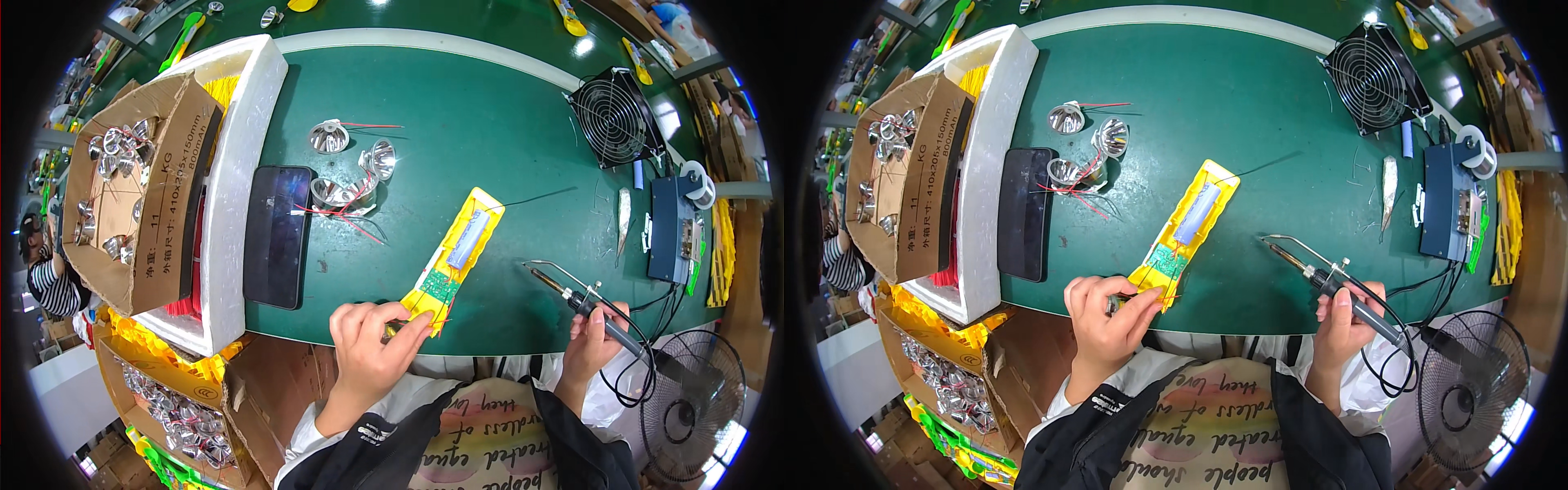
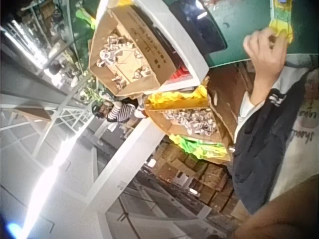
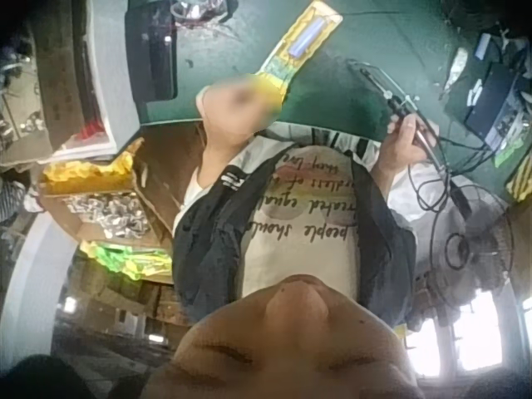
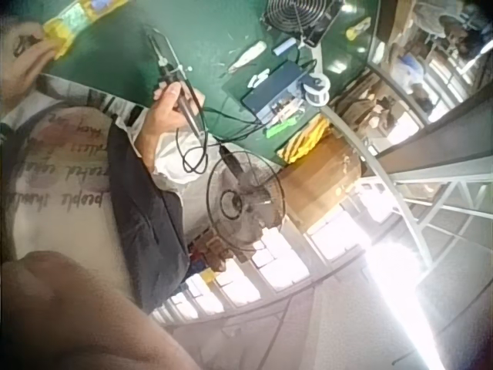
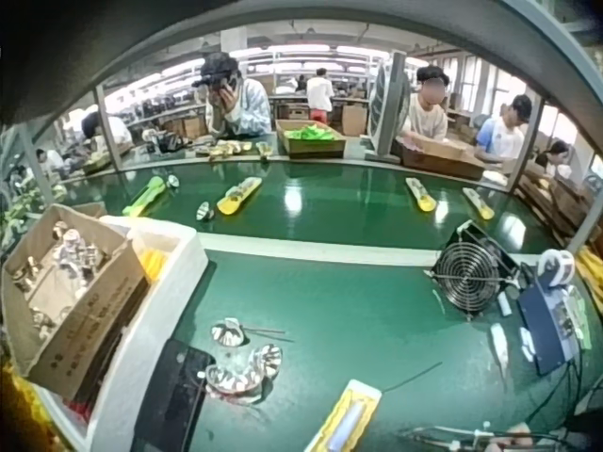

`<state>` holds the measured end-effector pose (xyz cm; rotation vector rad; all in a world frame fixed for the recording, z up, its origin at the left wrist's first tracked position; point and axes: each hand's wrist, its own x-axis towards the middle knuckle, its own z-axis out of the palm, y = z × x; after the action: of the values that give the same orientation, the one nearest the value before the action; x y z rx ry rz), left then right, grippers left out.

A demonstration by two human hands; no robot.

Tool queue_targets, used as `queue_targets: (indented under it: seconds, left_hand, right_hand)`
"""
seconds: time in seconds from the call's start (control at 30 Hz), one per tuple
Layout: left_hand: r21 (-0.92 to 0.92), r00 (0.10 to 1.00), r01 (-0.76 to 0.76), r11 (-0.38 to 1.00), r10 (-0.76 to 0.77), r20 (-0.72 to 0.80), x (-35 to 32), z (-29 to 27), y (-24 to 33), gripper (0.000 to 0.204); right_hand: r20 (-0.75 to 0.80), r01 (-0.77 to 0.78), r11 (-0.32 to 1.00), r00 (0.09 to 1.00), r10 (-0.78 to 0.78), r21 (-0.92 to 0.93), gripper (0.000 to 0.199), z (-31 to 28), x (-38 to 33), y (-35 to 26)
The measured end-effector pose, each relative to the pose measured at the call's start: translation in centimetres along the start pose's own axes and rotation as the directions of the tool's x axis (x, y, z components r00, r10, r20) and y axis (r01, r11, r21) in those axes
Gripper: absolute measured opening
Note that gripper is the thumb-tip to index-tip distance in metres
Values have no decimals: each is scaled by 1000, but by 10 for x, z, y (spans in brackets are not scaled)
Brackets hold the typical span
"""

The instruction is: The person solders electrical wires to circuit boards inside plastic flashlight bodies using a soldering iron, and places the assembled flashlight components onto the conveyor belt.

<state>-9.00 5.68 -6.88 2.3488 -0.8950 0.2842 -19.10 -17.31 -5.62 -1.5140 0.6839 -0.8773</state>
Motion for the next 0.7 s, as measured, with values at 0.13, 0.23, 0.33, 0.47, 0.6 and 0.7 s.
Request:
queue_targets:
  seconds: [0.13,0.23,0.33,0.47,0.6,0.7]
  left_hand:
    - [-8,1000,-27,1000,27,-7,1,-1,0,17]
    - [-62,999,25,998,-28,-42,-4,1,-3,13]
    - [-160,969,183,970,-205,-137,-3,6,3,13]
    - [-133,951,222,966,-244,-187,3,14,12,12]
    - [-113,938,259,959,-277,-207,6,20,15,12]
    - [-119,936,259,959,-279,-215,8,20,14,12]
  right_hand:
    - [65,29,999,997,-28,-14,13,-5,-1,3]
    - [59,19,1000,998,-18,-16,12,-4,-1,-3]
    - [31,22,999,999,-23,40,14,1,-5,-13]
    - [35,-60,993,998,57,103,26,19,-17,-25]
    - [270,-22,999,963,11,38,23,29,-26,-27]
    - [327,-54,997,944,35,51,23,34,-28,-27]
